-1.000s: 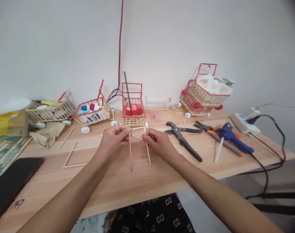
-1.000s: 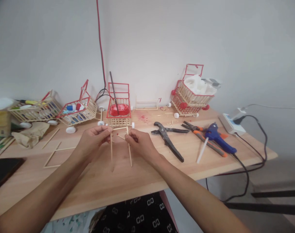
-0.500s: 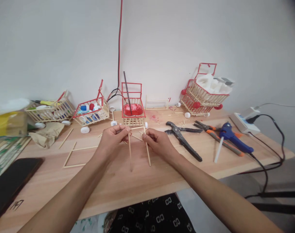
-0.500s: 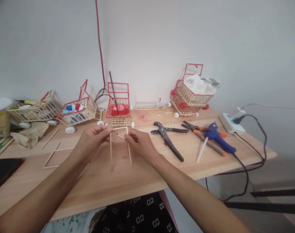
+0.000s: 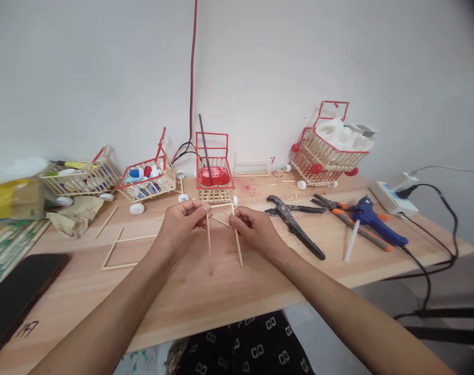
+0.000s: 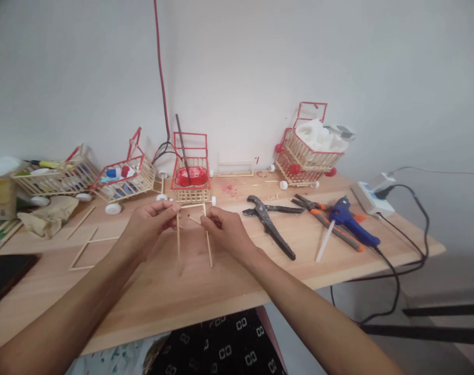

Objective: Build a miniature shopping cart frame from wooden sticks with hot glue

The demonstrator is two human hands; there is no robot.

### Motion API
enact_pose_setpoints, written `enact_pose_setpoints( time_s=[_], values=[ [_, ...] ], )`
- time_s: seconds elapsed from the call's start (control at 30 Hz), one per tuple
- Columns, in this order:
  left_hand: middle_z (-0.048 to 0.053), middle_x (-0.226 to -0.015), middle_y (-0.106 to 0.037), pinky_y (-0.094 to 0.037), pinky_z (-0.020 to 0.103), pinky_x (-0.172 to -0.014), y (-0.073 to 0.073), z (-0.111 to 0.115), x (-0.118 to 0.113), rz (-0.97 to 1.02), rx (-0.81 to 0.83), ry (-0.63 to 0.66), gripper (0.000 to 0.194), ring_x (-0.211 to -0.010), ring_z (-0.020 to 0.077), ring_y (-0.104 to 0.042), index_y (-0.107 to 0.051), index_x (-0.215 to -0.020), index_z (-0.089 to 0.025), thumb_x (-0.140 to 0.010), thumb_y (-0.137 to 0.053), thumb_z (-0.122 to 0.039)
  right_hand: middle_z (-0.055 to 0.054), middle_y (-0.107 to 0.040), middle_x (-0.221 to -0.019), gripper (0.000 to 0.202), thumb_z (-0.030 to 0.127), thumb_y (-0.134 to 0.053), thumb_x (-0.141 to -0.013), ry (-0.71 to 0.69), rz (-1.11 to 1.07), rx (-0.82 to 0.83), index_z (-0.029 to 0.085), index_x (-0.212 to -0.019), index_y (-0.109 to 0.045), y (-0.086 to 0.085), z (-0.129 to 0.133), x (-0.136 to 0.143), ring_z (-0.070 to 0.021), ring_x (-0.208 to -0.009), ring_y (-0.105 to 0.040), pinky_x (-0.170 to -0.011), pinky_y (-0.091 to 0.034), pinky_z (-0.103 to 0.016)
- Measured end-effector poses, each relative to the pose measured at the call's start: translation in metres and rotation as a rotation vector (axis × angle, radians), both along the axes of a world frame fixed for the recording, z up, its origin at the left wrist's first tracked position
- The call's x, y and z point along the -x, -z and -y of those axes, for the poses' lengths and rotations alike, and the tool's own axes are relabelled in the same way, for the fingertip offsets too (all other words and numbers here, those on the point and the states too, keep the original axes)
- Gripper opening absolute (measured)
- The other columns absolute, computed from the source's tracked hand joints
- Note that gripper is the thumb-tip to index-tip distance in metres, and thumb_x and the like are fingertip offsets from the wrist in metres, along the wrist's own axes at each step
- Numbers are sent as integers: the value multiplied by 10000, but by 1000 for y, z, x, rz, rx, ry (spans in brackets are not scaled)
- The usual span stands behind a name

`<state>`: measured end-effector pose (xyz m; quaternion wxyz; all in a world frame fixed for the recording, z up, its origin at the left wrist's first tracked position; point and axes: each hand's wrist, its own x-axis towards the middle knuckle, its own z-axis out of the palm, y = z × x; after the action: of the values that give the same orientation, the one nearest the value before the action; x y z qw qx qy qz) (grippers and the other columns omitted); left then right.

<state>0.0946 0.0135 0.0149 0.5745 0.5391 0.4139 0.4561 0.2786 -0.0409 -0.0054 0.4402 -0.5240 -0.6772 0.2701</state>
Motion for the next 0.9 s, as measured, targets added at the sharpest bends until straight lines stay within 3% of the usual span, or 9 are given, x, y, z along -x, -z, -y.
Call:
enact_pose_setpoints(
  time_s=[0.9],
  values=[
    [-22, -617, -598, -462, 201, -550, -4, 1, -1, -4, 12, 7, 233, -526, 71, -513, -677, -726, -136, -655, -763, -340, 42, -466, -592, 239, 279, -484, -897, 8, 19, 9, 186, -679, -516, 1, -1, -1, -99, -565, -396, -555, -287, -234]
  ],
)
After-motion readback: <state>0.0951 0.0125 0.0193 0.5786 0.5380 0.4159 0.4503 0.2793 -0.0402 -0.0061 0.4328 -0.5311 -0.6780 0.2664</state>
